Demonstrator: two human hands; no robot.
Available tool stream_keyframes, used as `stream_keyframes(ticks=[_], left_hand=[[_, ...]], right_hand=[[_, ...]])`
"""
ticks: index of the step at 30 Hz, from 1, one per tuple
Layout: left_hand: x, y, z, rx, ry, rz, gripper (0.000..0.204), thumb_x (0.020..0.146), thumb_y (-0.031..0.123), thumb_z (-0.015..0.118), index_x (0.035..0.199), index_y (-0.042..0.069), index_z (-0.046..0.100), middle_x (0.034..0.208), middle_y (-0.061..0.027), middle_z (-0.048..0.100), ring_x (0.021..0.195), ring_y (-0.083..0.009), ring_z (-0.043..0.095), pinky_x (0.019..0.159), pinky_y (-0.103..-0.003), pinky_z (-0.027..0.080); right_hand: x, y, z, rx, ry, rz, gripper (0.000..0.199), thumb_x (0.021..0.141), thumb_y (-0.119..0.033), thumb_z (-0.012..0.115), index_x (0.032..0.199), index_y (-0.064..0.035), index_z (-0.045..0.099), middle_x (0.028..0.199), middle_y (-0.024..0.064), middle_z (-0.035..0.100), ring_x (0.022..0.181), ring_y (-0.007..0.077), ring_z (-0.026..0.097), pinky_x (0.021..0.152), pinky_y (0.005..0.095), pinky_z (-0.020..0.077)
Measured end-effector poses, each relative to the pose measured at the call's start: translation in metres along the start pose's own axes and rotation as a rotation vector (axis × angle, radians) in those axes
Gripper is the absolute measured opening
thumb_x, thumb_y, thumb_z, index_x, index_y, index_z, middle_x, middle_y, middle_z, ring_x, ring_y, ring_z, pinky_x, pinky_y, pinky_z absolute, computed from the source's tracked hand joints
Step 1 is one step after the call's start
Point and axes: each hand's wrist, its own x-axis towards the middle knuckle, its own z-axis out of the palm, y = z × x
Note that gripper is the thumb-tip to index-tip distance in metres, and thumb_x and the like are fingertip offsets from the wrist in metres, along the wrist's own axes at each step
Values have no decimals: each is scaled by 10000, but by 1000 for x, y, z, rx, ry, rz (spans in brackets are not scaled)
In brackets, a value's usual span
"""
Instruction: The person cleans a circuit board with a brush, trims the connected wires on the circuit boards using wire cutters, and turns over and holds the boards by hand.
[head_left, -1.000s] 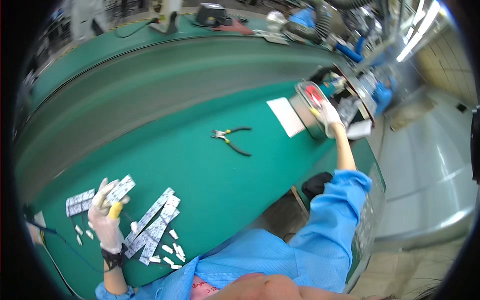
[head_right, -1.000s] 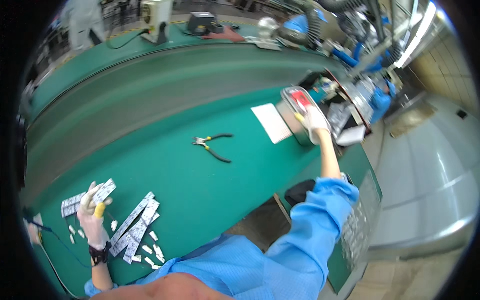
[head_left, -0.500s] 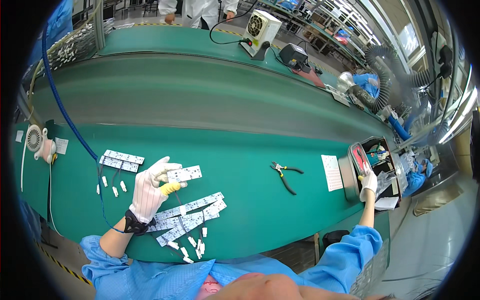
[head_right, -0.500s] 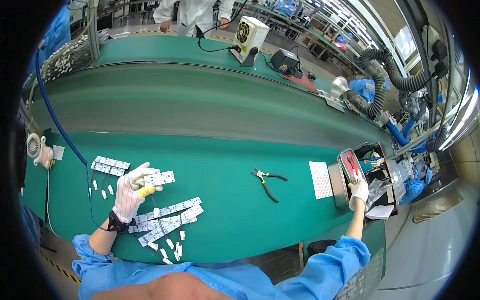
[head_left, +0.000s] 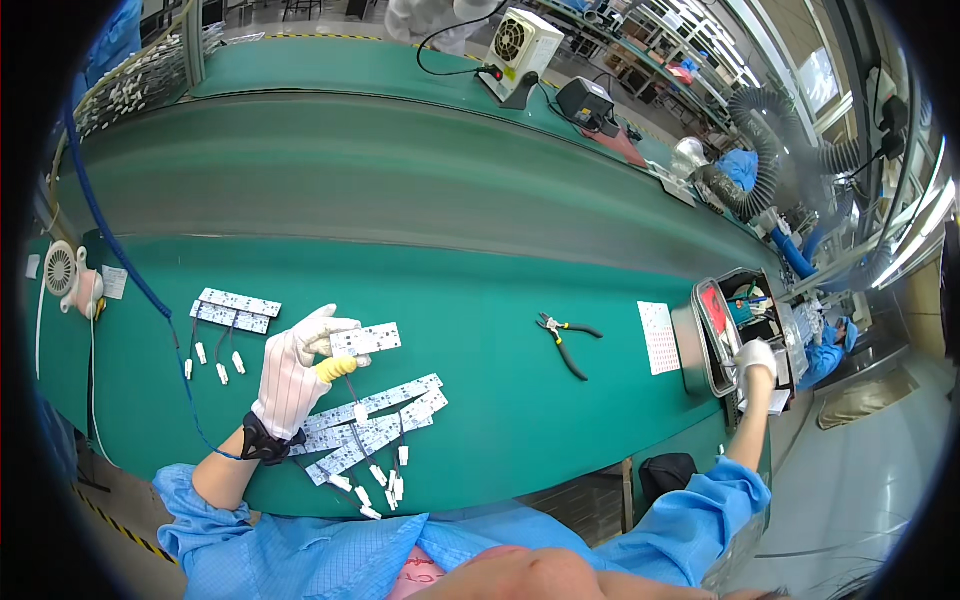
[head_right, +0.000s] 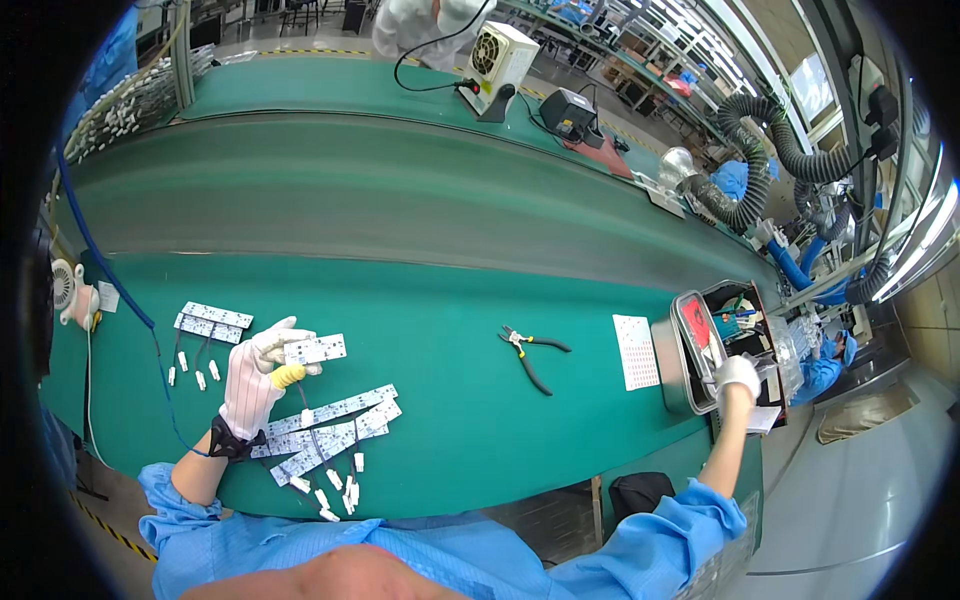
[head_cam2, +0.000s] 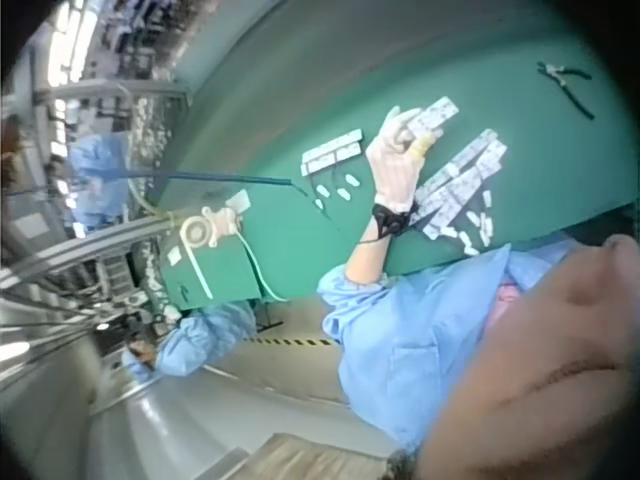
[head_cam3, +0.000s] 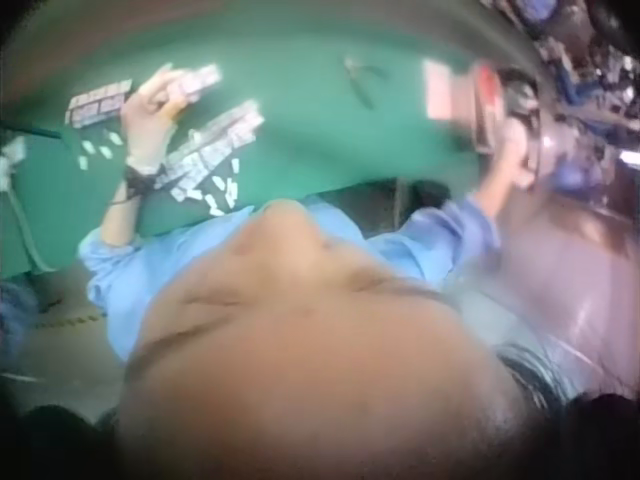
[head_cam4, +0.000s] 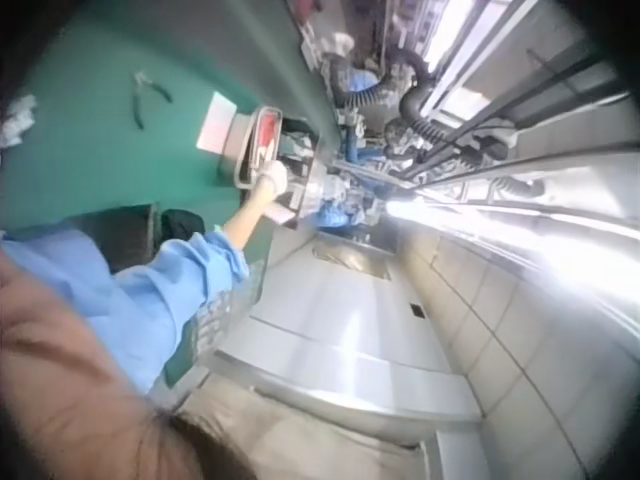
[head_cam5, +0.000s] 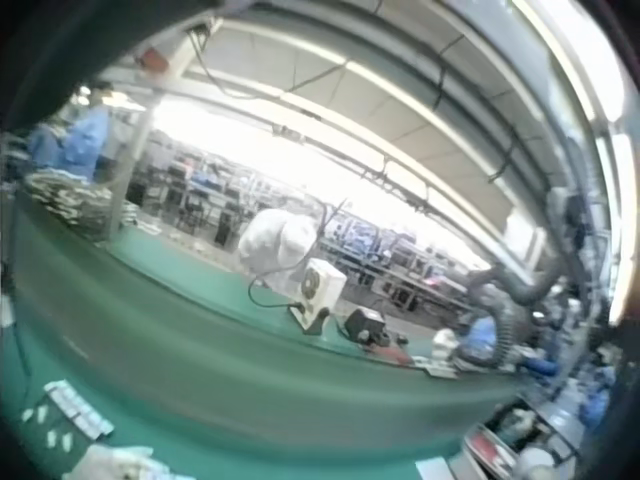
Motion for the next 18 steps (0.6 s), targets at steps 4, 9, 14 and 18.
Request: stream_keyframes(ticks=[4,9,14,18], left_hand=[[-1,3,-5,-114,-63,-40,475,848,323,685,1090,-78,605,780,-91,724,814,-114,681,1119,-351,301],[0,10,-4,-328,-60,-184,428,853,236,686,1111,-93,596,868,-128,718,815,-140,687,1100,-359,324],[3,5,2,-393,-66,-124,470,855,167,697,1207,-99,536,995,-154,691,861,-181,686,885,-286,500],[-6,-3,-5,-304,-22,-159,451,872,167,685,1219,-78,535,1144,-164,637,854,-157,673,876,-270,502]], right_hand=[[-13,-5,1,7,-26,34,424,803,-278,666,1161,-53,632,1114,199,646,988,333,645,803,382,521],[-40,-26,-29,20,-86,126,406,808,-297,658,1128,-47,650,1078,201,660,968,342,652,790,388,527],[6,42,45,-130,-119,253,345,845,-352,596,989,-57,698,950,192,689,889,369,670,772,428,536],[-21,50,42,-158,50,27,252,872,-274,554,994,-105,697,964,187,678,888,348,664,767,434,524]])
